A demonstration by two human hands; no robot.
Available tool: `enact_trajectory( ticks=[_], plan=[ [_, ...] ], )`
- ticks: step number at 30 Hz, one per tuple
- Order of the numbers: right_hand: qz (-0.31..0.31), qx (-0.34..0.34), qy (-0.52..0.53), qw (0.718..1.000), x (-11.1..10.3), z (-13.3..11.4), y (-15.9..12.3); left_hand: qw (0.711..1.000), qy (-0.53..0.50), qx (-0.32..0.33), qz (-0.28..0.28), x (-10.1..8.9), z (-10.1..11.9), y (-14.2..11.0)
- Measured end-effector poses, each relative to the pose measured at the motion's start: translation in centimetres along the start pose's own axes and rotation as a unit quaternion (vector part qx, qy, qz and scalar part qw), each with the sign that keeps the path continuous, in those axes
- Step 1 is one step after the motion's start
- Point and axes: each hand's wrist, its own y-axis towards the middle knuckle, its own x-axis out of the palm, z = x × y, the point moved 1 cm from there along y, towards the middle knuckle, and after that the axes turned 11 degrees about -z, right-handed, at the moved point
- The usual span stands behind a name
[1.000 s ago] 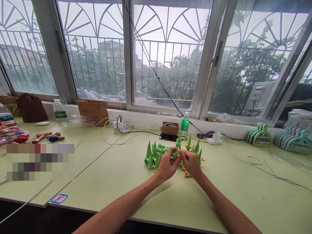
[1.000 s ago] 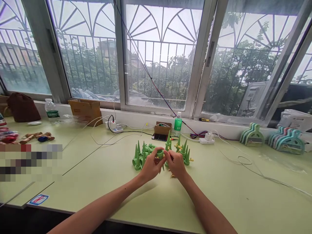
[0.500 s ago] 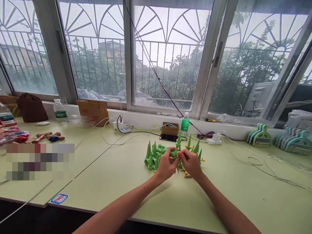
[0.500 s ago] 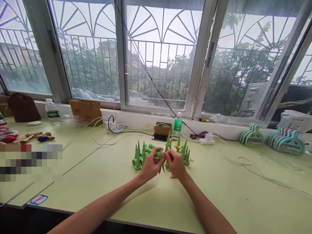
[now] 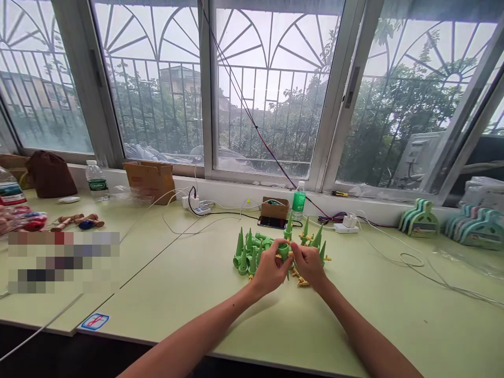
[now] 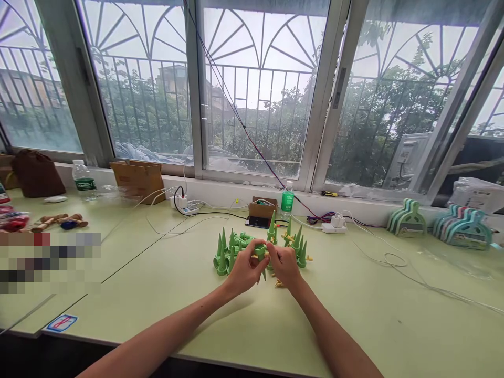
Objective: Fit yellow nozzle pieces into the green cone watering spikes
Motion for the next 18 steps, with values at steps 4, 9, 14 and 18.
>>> enact_trajectory(
  ticks=[4,9,14,18],
  plan=[
    [0.003,0.003,-0.007,1.000,0.01,0.06,0.02,1.000,-0.001,-0.001,-0.001,0.04,0.12,0.01],
    [0.011,0.010,0.007,1.000,-0.06,-0.15,-0.12,1.000,-0.018,-0.006,0.020,0.08,0.18,0.13],
    [-0.005,0.008,0.074,0.997,-0.21,-0.66,-0.29,0.997,-0.049,-0.020,0.054,-0.12,0.53,0.23],
    [-0.018,-0.003,0.103,0.995,-0.25,-0.89,-0.32,0.996,-0.062,-0.024,0.062,-0.21,0.58,0.30]
  ],
)
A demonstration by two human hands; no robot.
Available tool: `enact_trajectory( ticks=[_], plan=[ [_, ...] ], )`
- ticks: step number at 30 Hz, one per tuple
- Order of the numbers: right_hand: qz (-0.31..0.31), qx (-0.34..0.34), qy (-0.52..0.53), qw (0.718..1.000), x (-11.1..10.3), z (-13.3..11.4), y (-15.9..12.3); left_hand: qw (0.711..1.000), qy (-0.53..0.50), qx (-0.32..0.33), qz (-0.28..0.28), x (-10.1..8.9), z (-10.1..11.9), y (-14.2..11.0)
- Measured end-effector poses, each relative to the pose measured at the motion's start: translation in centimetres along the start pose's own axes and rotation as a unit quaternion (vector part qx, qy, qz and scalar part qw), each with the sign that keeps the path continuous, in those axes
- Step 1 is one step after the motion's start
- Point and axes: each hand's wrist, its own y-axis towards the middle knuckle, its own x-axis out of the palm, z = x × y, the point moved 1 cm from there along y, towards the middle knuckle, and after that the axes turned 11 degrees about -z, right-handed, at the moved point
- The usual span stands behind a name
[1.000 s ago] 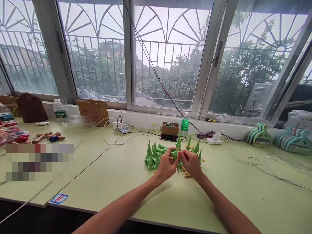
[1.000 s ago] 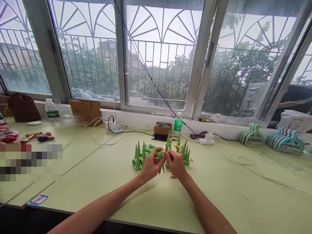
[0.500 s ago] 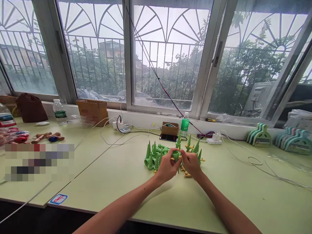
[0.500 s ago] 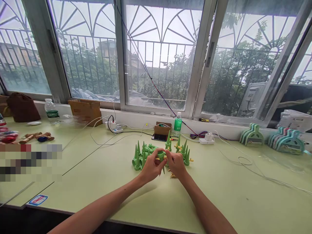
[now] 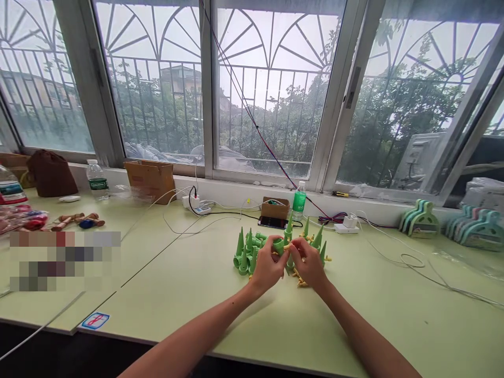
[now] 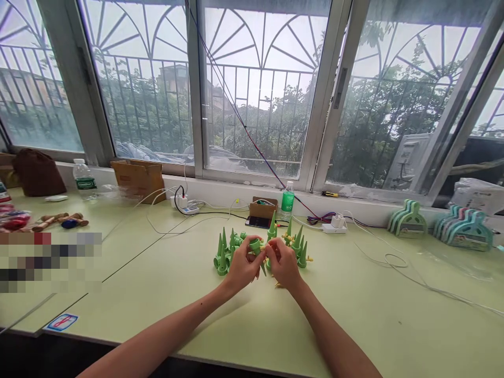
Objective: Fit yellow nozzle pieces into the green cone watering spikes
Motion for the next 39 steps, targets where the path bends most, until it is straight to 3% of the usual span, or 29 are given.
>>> enact_trajectory(
  ticks=[14,34,39],
  plan=[
    [0.021,-0.002,-0.098,0.995,-0.08,0.31,0.15,0.998,0.058,0.020,-0.030,0.02,-0.24,-0.24],
    [0.021,0.005,-0.094,0.995,-0.02,0.95,0.28,0.996,0.070,0.026,-0.049,0.20,-0.51,-0.40],
    [0.019,0.008,-0.080,0.997,0.00,0.86,0.09,0.997,0.064,0.025,-0.028,0.19,-0.26,-0.19]
  ],
)
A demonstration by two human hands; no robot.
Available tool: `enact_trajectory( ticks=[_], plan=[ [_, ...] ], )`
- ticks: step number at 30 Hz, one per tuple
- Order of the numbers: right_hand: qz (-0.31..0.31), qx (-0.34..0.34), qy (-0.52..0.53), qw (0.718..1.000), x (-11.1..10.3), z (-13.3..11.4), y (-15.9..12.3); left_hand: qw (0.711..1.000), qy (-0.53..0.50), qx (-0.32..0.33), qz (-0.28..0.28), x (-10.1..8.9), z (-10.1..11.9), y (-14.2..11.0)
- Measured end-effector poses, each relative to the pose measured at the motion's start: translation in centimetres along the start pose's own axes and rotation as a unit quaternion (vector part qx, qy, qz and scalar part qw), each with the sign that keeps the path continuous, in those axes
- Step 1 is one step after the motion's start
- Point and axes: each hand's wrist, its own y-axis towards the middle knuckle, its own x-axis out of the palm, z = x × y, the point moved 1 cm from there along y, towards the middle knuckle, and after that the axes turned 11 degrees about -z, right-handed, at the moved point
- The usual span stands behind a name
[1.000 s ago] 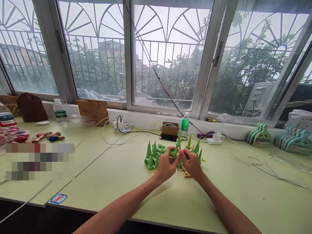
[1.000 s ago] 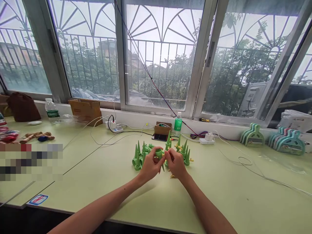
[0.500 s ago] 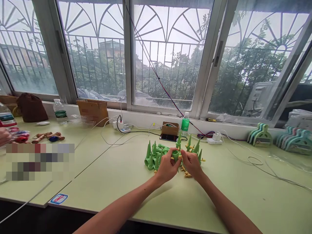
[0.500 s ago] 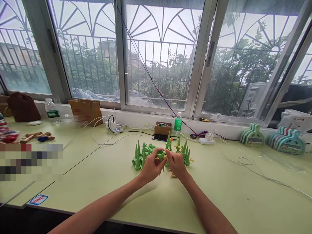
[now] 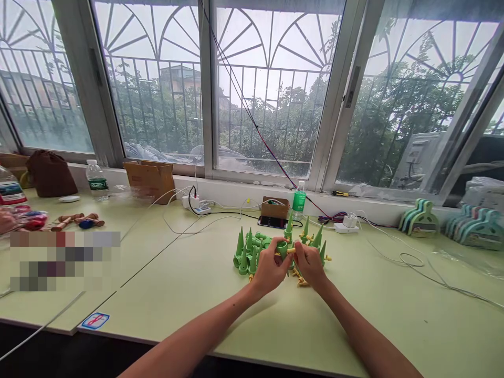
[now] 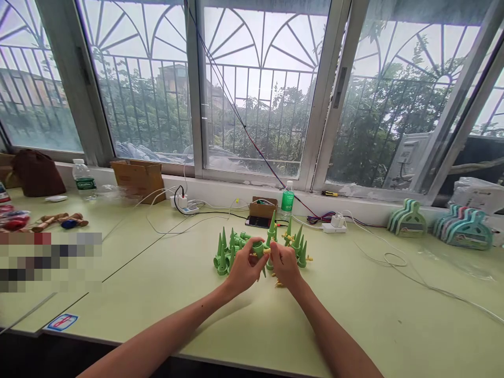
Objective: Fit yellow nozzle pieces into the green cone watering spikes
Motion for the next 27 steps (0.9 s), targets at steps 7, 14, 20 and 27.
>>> enact_trajectory(
  ticks=[7,14,20,27],
  plan=[
    [-0.020,0.018,0.061,0.998,0.01,-0.27,-0.17,1.000,-0.004,-0.006,0.029,-0.19,0.13,0.17],
    [-0.015,0.014,0.041,0.999,0.12,0.04,-0.01,1.000,0.013,-0.009,0.016,0.00,-0.09,-0.01],
    [-0.012,0.029,0.031,0.999,0.03,0.16,0.00,1.000,0.010,-0.003,-0.006,0.01,-0.15,-0.12],
    [-0.009,0.026,0.017,0.999,-0.12,0.03,-0.04,1.000,0.011,-0.006,-0.014,0.09,-0.05,-0.18]
  ],
)
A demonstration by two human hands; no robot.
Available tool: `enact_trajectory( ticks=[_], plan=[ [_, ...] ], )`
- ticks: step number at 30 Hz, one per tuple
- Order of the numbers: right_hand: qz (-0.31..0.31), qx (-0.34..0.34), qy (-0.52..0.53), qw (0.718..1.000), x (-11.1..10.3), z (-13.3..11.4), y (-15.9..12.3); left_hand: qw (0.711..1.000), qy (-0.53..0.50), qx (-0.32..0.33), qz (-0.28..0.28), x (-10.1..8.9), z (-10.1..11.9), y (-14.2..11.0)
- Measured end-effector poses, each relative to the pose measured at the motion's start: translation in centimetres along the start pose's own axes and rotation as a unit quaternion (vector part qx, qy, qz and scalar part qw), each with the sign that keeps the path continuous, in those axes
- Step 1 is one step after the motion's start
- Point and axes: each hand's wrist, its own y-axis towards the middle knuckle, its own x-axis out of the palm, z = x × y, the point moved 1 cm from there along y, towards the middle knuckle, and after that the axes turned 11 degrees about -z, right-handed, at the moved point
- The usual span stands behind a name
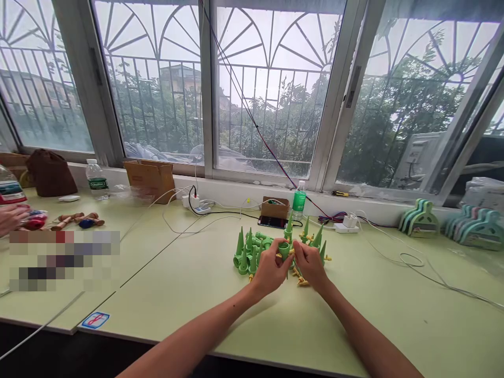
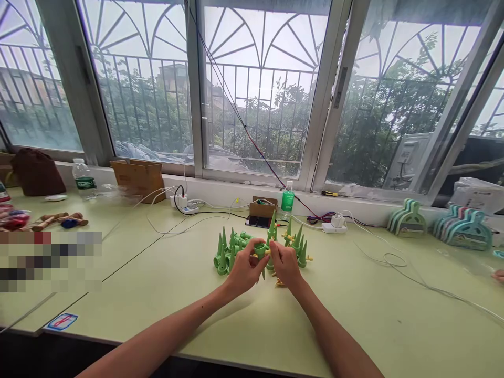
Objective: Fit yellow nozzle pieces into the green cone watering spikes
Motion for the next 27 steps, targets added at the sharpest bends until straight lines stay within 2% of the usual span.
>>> enact_trajectory(
  ticks=[17,27],
  plan=[
    [0.021,-0.013,-0.013,1.000,0.20,0.25,0.22,1.000,0.007,0.005,-0.008,-0.04,-0.11,0.04],
    [-0.012,-0.002,0.092,0.996,0.37,0.12,-0.11,0.998,-0.060,-0.005,0.019,-0.12,0.34,0.21]
  ],
)
